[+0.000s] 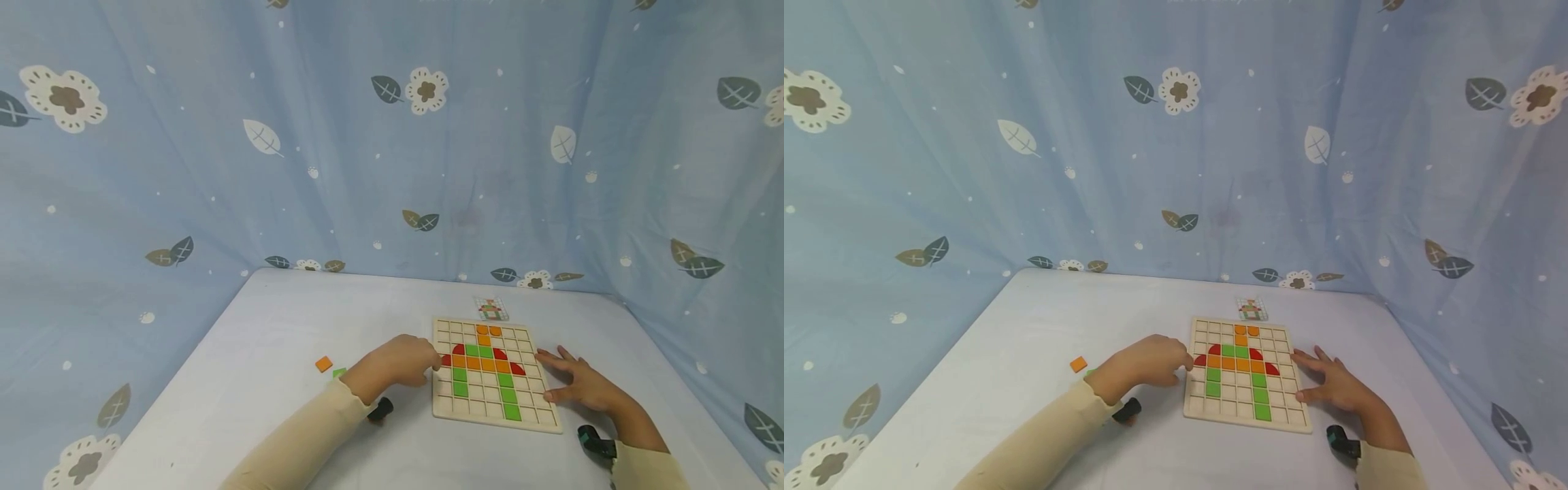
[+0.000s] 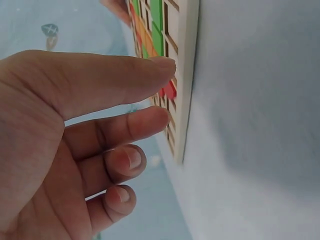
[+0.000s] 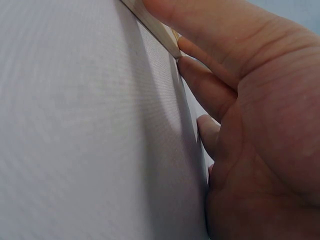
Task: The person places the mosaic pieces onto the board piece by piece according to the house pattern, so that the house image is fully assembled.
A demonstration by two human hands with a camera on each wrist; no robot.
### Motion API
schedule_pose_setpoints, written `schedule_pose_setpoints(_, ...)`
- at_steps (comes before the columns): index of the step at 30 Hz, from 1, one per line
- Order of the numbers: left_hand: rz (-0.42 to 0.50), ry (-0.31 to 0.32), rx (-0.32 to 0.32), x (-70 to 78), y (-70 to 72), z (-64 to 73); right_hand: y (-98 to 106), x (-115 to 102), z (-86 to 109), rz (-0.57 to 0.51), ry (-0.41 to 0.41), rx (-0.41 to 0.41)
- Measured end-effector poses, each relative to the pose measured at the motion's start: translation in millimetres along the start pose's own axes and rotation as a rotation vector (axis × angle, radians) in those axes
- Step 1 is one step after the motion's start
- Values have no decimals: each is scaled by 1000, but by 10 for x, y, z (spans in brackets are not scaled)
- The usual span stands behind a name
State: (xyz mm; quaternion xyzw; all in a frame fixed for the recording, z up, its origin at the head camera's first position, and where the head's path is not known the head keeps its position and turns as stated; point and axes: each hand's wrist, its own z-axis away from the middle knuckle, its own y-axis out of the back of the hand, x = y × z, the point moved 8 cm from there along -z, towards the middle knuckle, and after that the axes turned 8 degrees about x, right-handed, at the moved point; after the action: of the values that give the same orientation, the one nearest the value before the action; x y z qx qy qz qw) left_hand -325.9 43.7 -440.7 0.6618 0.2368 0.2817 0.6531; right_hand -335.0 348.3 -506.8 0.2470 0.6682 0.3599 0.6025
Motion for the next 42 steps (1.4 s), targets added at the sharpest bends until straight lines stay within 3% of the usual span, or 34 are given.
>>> schedule_pose_setpoints(7,-28,39,-9,-164,27,179,-16,23,20,7,-23,-10)
schedule_pose_setpoints(20,-41,100,28,-581,39,498,3,-2,12,-29,21,-5)
schedule_pose_setpoints(35,43,248,-43,-929,66,818,9,-8,4,-23,15,-3)
schedule_pose_setpoints(42,93,287,-39,-1030,66,932,10,-2,0,-32,19,-4)
